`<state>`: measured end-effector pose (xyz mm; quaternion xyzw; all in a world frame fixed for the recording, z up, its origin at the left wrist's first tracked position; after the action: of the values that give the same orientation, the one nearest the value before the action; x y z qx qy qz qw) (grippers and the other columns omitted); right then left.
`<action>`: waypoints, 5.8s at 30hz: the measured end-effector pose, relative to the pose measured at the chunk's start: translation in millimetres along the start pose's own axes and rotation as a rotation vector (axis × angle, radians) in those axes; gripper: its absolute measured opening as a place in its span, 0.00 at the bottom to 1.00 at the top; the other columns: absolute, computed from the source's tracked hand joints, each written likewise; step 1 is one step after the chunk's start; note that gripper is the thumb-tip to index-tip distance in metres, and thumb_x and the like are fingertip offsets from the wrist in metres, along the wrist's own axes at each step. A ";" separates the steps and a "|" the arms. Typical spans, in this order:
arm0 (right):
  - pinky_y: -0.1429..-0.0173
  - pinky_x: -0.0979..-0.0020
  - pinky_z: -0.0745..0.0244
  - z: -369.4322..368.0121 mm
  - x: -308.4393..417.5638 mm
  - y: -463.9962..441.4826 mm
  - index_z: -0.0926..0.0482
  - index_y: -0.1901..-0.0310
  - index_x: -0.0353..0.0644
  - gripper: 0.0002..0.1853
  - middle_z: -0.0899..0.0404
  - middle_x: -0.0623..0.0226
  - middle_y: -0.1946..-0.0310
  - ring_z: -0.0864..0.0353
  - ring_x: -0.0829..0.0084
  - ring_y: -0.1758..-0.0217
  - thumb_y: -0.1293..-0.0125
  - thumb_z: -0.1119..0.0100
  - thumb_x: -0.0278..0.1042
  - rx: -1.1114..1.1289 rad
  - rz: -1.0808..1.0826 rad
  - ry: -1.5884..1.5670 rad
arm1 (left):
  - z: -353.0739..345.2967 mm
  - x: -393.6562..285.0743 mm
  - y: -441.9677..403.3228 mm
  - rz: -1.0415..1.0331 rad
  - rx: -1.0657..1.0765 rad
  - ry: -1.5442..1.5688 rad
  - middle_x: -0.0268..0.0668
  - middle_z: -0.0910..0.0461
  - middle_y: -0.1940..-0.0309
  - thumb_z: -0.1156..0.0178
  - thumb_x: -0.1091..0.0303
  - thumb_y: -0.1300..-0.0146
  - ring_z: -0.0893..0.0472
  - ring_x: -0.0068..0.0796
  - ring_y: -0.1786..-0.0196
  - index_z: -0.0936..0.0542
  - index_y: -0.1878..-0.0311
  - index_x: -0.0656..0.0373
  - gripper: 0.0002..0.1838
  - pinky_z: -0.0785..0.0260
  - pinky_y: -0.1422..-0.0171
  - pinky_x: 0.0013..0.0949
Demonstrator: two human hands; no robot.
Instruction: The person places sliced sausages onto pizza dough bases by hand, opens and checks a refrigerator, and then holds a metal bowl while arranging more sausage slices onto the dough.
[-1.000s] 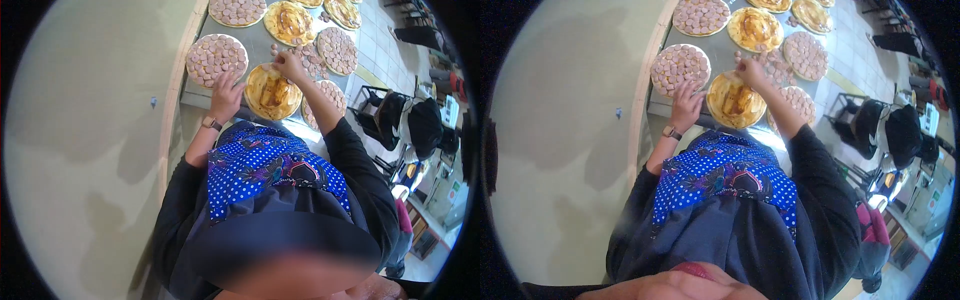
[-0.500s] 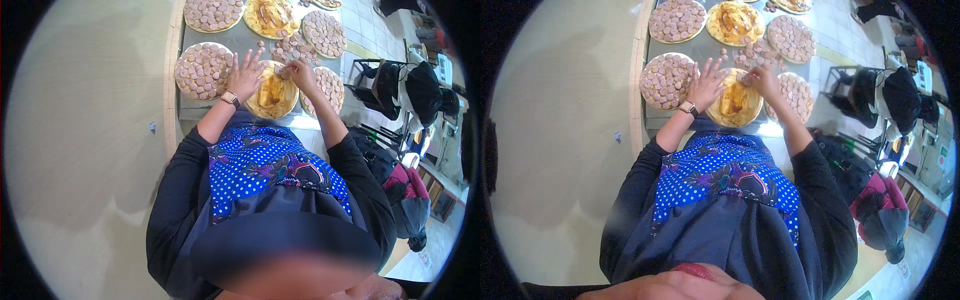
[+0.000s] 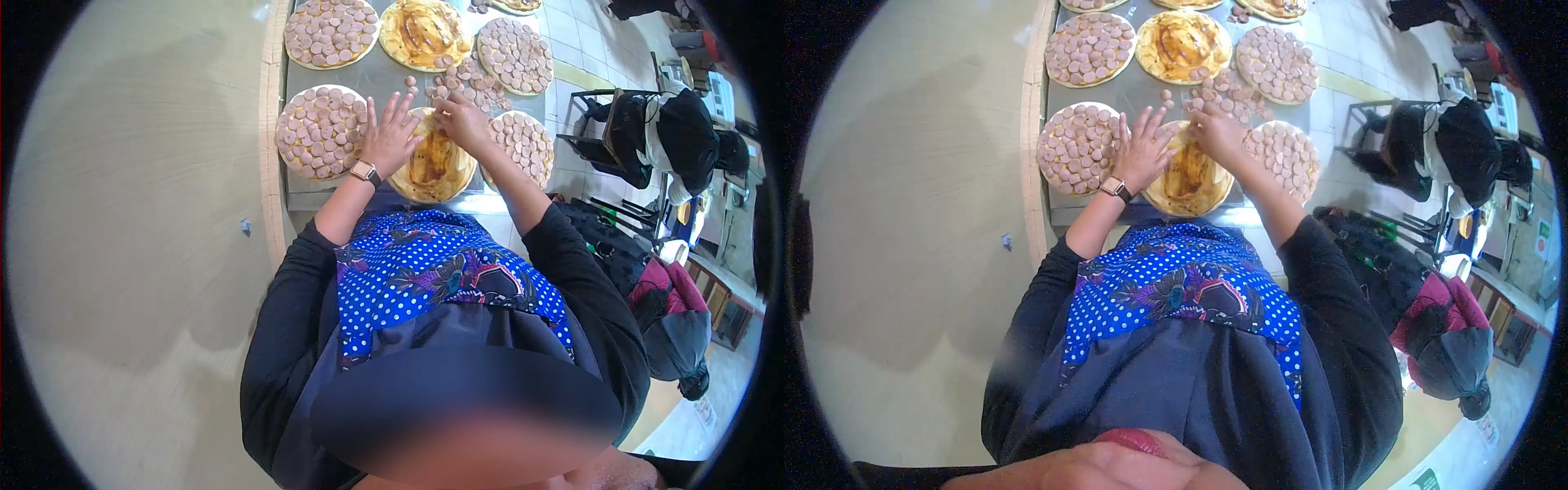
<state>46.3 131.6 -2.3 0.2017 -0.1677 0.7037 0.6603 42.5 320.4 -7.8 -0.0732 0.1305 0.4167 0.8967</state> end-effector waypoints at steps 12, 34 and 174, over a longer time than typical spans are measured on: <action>0.50 0.62 0.21 14.1 -12.3 -24.8 0.15 0.51 0.55 0.18 0.24 0.68 0.44 0.19 0.62 0.45 0.45 0.30 0.39 0.081 0.195 0.070 | 2.0 -3.8 -5.5 -0.063 -0.052 0.080 0.36 0.46 0.22 0.44 0.47 0.32 0.51 0.40 0.19 0.22 0.37 0.43 0.23 0.71 0.22 0.72; 0.64 0.74 0.21 13.8 -54.9 -17.1 0.16 0.56 0.40 0.12 0.16 0.67 0.67 0.18 0.80 0.66 0.40 0.32 0.33 0.225 -0.346 -0.834 | 6.9 -15.4 -7.4 -0.043 0.012 0.043 0.38 0.48 0.21 0.43 0.49 0.32 0.51 0.43 0.19 0.28 0.30 0.42 0.28 0.74 0.22 0.71; 0.50 0.58 0.24 21.6 -82.4 -15.6 0.16 0.56 0.49 0.09 0.20 0.63 0.54 0.19 0.58 0.51 0.38 0.37 0.37 -0.181 -0.177 -0.023 | 22.3 -12.9 54.8 0.054 -0.199 0.183 0.40 0.39 0.25 0.42 0.50 0.32 0.48 0.46 0.21 0.18 0.41 0.48 0.21 0.74 0.21 0.67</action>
<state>67.1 50.8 -25.8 0.1631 -0.2197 0.6223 0.7334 -3.6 351.6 16.0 -0.1961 0.1718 0.4433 0.8576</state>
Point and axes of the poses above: each hand's wrist, its own y-axis away from the middle knuckle, its own z-axis out of the back of the hand, x = y × z, the point moved 3 cm from there along -y, towards the middle knuckle
